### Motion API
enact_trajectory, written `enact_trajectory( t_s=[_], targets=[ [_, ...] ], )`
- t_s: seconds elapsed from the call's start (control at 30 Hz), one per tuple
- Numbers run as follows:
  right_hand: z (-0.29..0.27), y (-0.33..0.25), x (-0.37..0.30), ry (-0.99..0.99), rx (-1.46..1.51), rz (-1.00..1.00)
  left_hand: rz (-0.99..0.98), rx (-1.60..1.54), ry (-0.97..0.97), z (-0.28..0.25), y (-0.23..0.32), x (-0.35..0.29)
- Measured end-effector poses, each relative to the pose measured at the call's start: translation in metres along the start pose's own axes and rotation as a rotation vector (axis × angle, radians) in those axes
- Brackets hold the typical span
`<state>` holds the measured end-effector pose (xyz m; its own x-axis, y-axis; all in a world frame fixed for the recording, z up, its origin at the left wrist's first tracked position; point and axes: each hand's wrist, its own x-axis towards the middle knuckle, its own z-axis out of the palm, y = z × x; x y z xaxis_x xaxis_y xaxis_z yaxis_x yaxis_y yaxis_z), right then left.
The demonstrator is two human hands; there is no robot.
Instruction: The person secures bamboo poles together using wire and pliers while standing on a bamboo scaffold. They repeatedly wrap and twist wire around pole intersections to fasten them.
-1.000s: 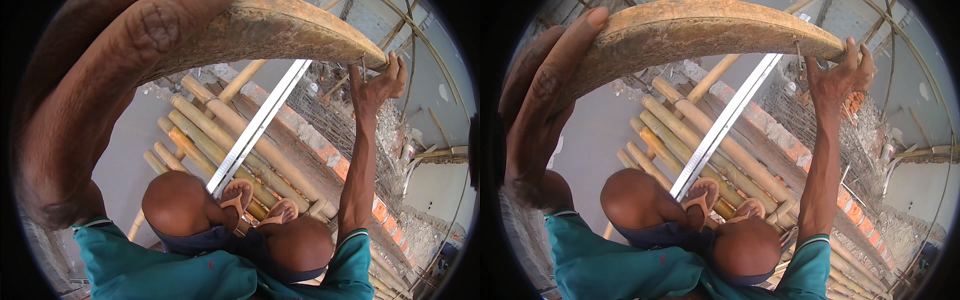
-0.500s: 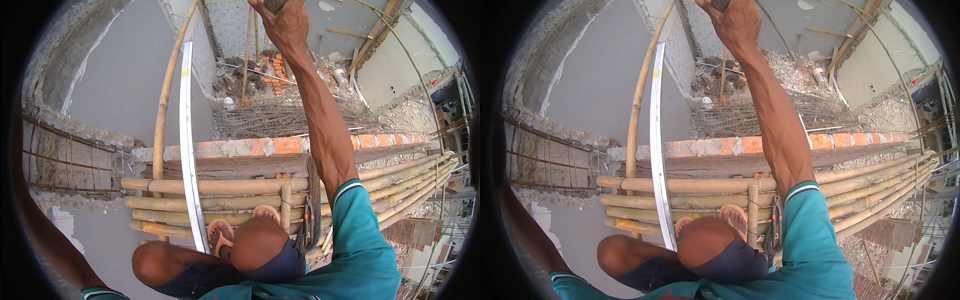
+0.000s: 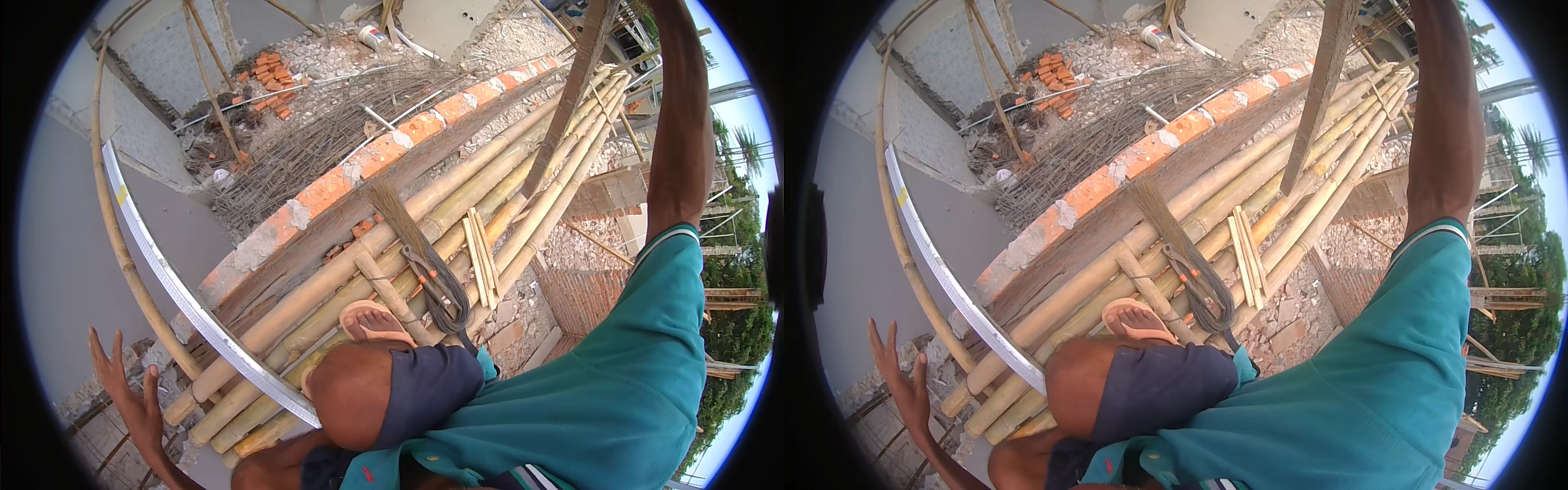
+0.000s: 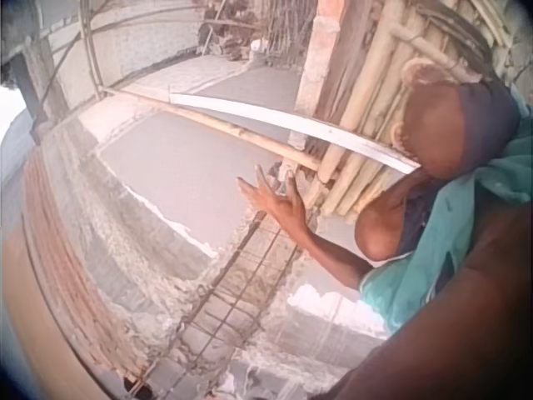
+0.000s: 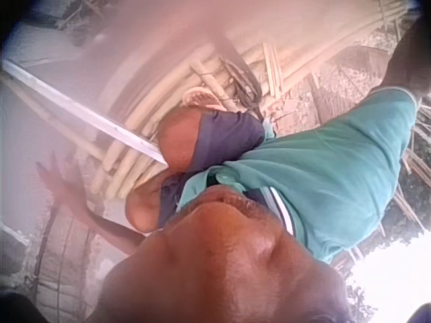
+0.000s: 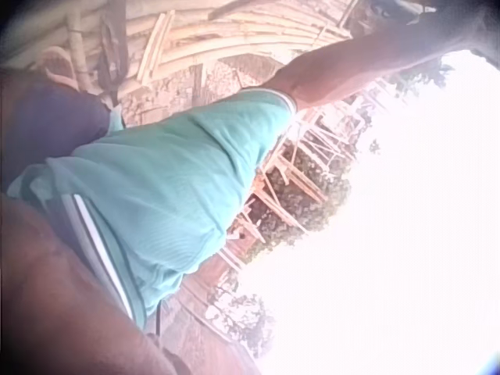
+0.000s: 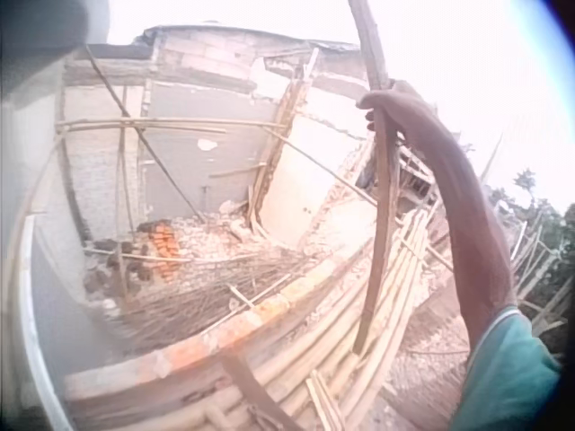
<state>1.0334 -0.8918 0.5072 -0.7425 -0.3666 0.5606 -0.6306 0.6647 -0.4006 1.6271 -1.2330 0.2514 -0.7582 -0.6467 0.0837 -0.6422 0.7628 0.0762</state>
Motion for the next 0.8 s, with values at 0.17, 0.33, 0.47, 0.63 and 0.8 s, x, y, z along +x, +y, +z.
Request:
enact_trajectory(
  t_s=[0.17,0.33,0.47,0.63,0.8],
  targets=[
    [-0.006,0.103,-0.070,-0.254,-0.008,0.177,-0.065,-0.255,-0.011,0.047,-0.036,0.009],
    [0.033,0.198,-0.223,-0.369,0.062,0.548,-0.128,-0.351,-0.145,0.096,-0.080,-0.016],
    [0.058,0.226,-0.347,-0.418,0.103,0.780,-0.212,-0.302,-0.273,0.124,-0.119,-0.052],
    [0.068,0.253,-0.455,-0.435,0.030,1.007,-0.439,-0.582,-0.426,0.159,-0.142,-0.111],
    [0.066,0.282,-0.528,-0.406,0.020,1.231,-0.671,-0.758,-0.296,0.235,-0.105,-0.169]
  ],
)
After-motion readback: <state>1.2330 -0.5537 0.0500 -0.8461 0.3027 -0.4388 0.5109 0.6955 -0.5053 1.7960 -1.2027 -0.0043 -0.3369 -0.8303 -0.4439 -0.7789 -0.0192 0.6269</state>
